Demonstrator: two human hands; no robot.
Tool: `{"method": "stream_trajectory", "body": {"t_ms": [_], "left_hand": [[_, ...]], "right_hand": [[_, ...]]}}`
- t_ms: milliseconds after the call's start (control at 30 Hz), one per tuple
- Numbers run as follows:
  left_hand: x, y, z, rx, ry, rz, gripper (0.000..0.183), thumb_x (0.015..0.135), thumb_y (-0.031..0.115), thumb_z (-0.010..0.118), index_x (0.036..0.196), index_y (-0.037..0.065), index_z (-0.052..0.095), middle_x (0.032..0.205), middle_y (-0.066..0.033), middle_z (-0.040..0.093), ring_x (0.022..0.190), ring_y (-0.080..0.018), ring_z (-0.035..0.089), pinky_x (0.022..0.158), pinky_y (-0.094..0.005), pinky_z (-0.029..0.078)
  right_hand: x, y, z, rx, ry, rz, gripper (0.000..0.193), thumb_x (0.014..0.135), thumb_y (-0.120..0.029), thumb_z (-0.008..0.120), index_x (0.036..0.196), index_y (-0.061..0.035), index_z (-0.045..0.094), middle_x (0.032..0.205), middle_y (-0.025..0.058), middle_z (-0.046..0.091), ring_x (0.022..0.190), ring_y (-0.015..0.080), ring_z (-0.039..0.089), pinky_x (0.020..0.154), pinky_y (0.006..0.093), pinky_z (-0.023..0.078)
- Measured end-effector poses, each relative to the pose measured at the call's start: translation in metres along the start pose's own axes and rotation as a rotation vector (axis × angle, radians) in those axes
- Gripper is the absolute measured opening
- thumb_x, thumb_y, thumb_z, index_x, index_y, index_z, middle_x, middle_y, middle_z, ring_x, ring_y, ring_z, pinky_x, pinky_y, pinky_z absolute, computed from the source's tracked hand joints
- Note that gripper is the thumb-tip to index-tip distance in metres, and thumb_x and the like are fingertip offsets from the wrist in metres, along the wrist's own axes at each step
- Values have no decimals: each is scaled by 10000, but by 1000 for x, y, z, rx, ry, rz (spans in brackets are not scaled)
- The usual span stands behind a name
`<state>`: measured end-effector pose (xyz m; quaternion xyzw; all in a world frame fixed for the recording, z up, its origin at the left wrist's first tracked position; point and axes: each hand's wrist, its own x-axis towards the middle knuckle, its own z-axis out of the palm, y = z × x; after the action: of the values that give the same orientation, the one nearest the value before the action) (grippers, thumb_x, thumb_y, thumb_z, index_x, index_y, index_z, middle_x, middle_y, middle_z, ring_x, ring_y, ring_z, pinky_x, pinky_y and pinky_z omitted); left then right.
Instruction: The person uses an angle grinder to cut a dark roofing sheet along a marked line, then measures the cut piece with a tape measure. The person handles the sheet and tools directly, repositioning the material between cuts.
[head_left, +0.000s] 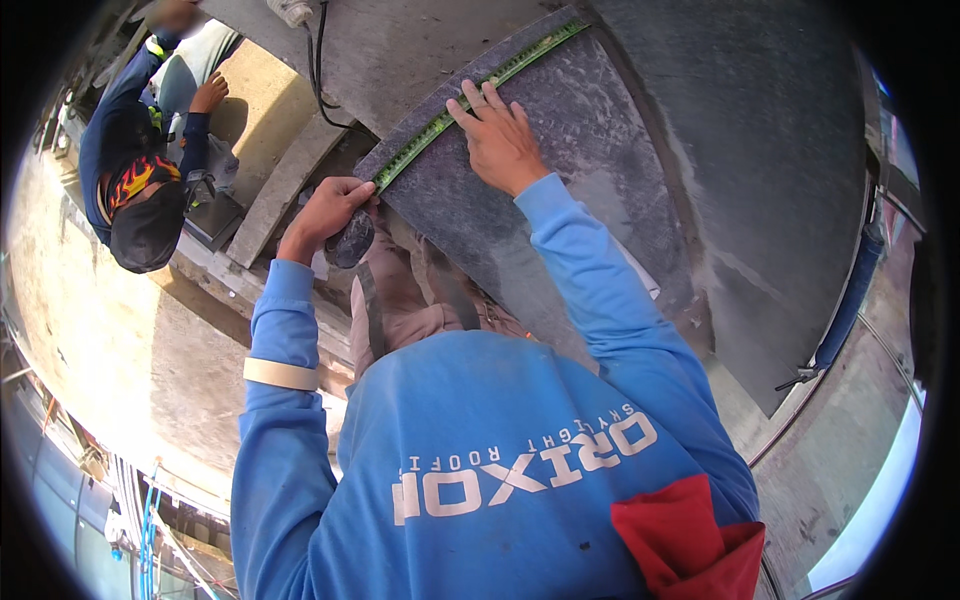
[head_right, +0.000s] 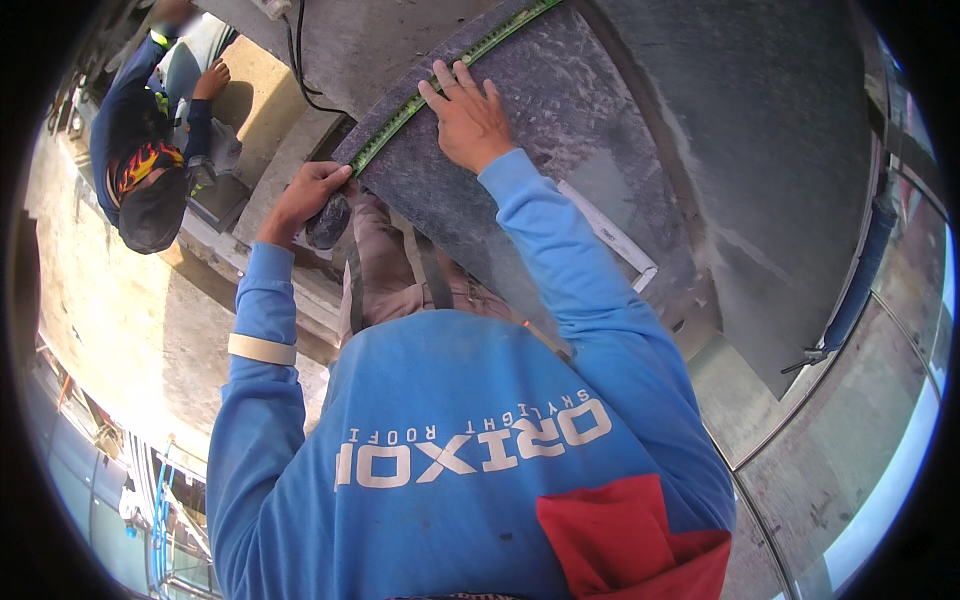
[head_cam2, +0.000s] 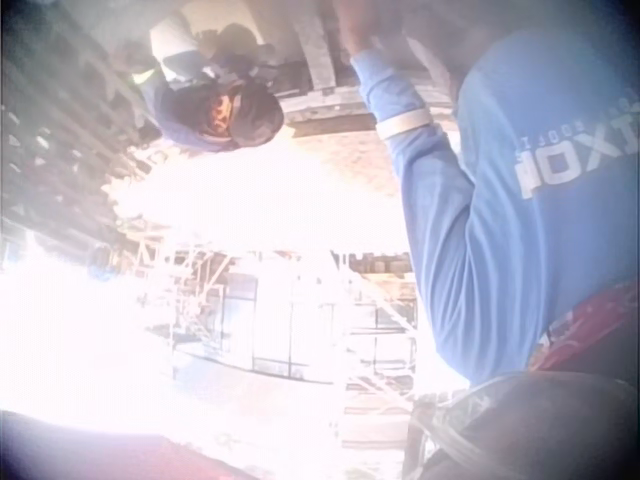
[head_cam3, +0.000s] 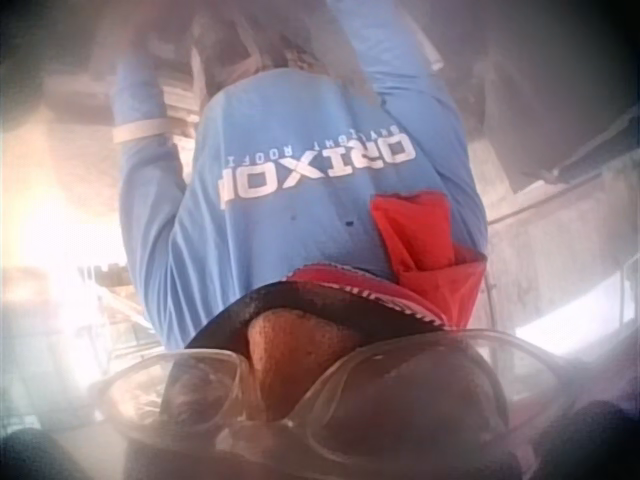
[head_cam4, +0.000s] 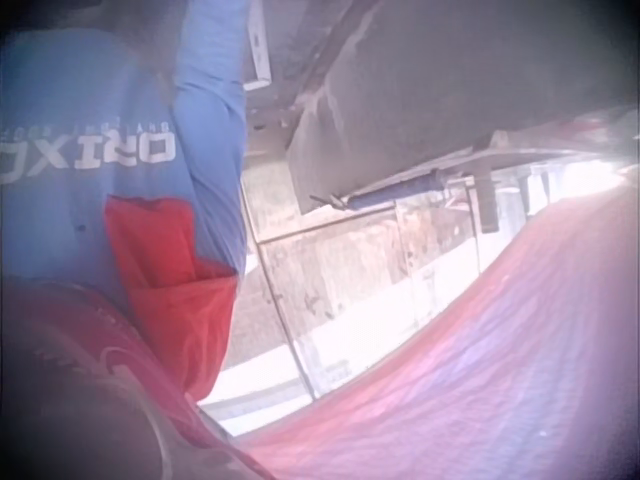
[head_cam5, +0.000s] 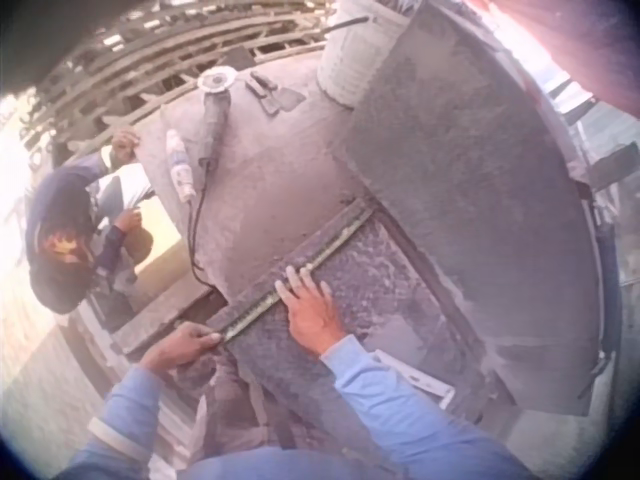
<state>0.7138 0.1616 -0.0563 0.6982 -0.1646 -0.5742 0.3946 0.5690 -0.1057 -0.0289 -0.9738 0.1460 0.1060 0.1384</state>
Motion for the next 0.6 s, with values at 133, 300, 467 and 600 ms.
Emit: {"method": "stream_trajectory", "body": {"t_ms": [133,300,467,600], "left_hand": [[-4,7,2,-1,32,-82,380,1036,274,626,855,-41,736,787,-41,715,751,-103,590,724,-312,486],[-2,12,2,70,85,-102,407,1034,305,617,826,-27,730,736,-40,681,704,-116,574,698,-327,475],[19,-20,2,-58,13,-120,377,1041,292,607,866,-13,742,738,-45,678,665,-118,619,630,-301,485],[36,-57,-9,-78,17,-70,382,1046,293,594,856,-14,720,743,-82,686,632,-168,648,599,-331,517]], "right_hand": [[-2,-3,0,31,-9,3,511,1029,-140,483,1534,-215,491,1674,91,318,1557,331,255,1238,601,240],[-7,-9,-17,112,76,31,525,1008,-175,562,1528,-192,495,1651,169,331,1535,361,287,1221,607,262],[-71,1,-101,533,336,159,594,974,-178,634,1537,-101,460,1569,291,394,1412,451,455,1179,511,375],[-135,32,-192,478,601,194,587,990,-186,649,1533,-76,457,1510,254,481,1341,419,533,1113,465,454]]}}
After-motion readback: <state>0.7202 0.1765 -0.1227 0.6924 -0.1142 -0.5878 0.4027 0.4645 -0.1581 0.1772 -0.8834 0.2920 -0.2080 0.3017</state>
